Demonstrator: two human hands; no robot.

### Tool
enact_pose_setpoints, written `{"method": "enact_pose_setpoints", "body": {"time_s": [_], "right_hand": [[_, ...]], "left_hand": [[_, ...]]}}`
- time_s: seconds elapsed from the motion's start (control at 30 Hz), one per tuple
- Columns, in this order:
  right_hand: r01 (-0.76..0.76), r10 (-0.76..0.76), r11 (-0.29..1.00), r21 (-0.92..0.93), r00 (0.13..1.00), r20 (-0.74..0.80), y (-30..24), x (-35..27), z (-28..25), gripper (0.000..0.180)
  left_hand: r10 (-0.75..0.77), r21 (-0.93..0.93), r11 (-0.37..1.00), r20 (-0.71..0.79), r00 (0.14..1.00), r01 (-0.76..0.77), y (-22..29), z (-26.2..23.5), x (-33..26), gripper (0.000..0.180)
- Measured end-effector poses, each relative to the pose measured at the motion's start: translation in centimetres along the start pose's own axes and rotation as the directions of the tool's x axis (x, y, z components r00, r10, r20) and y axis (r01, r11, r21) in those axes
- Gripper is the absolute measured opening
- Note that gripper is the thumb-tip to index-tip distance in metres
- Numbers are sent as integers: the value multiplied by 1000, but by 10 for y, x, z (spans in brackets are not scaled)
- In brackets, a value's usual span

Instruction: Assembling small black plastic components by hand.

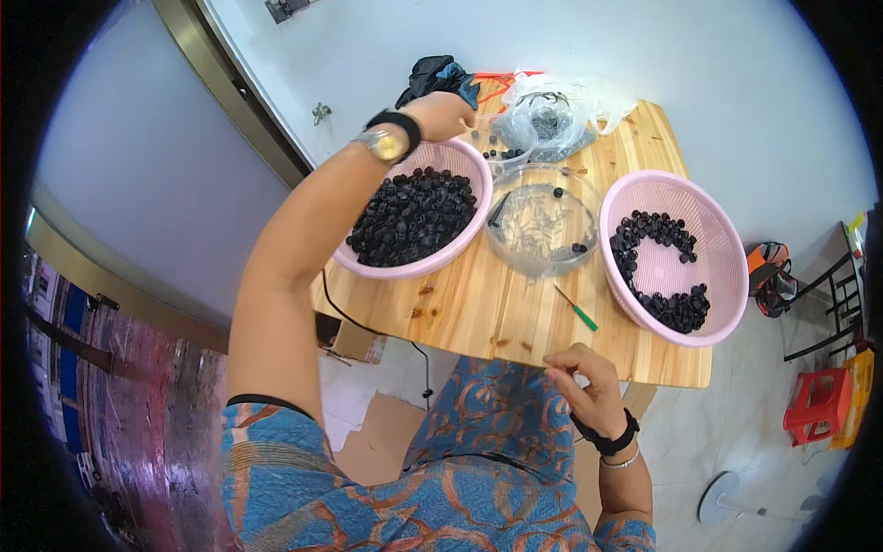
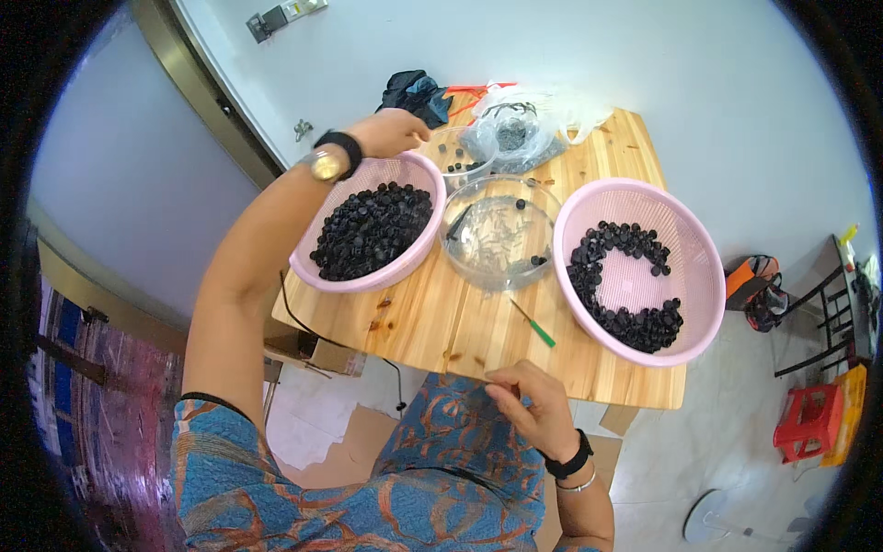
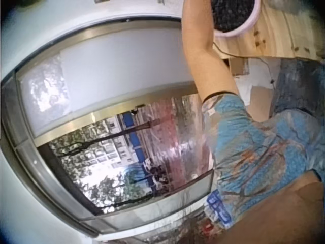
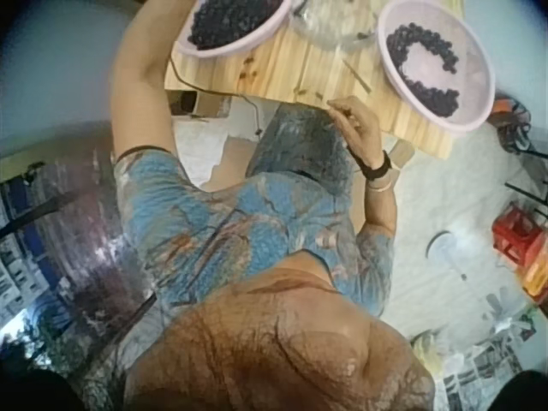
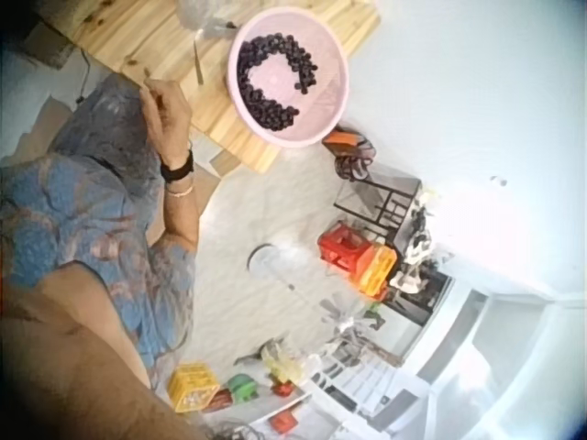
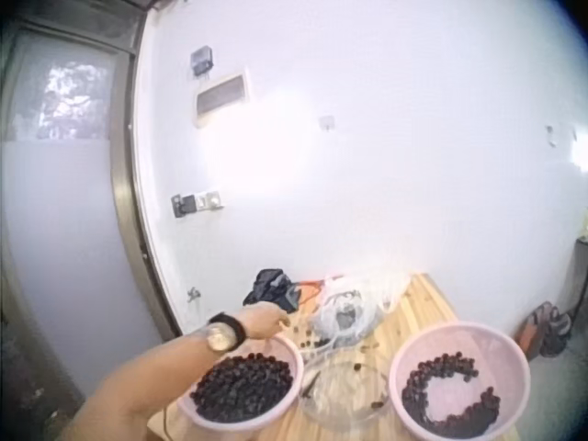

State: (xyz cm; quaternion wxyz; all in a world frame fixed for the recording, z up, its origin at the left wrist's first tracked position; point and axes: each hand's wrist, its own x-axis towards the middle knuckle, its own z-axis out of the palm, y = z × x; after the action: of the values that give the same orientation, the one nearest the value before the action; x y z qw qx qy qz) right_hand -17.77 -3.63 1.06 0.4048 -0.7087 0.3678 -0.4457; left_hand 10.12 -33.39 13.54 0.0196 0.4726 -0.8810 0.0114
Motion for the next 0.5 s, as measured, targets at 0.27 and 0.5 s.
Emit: {"method": "enact_pose_setpoints", "body": {"time_s": [0.27,0.5], "right_hand": [[-70,74,996,-55,995,65,8,4,-16,13],[-95,101,993,-74,991,84,27,5,-24,12]], "left_hand": [[-162,373,927,335,928,27,-14,87,109,27],[-68,348,937,269,961,-31,6,99,115,33]]}}
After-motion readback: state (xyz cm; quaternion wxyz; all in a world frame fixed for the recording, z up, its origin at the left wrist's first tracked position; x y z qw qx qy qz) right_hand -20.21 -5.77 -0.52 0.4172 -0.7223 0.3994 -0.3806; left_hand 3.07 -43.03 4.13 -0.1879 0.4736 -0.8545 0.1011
